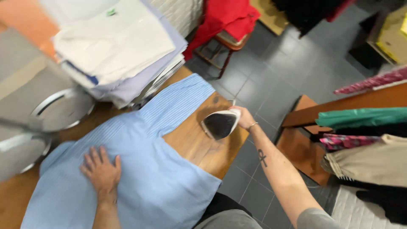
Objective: A person uses an iron to remove wrinkles from a blue striped button-down shirt on a wooden table.
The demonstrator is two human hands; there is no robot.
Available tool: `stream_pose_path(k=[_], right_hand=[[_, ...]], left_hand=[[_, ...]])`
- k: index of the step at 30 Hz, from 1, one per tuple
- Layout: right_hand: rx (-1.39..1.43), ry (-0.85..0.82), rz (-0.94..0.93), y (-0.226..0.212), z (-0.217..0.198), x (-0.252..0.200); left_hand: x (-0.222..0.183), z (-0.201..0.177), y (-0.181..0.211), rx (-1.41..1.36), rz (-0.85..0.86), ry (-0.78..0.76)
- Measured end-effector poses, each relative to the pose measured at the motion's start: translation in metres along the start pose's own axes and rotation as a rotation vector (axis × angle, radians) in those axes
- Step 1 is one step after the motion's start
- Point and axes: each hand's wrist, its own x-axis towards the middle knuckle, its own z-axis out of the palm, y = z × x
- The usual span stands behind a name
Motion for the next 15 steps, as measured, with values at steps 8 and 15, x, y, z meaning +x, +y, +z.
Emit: stream_pose_path(k=[8,15], right_hand=[[-0.770,-0.182,0.035,-0.207,0.051,-0.078],[-0.740,-0.438,0.028,-0.309,0.108,-0.108]], left_hand=[[0.020,0.022,-0.031,0.064,-0.030,0.047],[0.028,0.010,-0.035,0.247,0.000,0.083]])
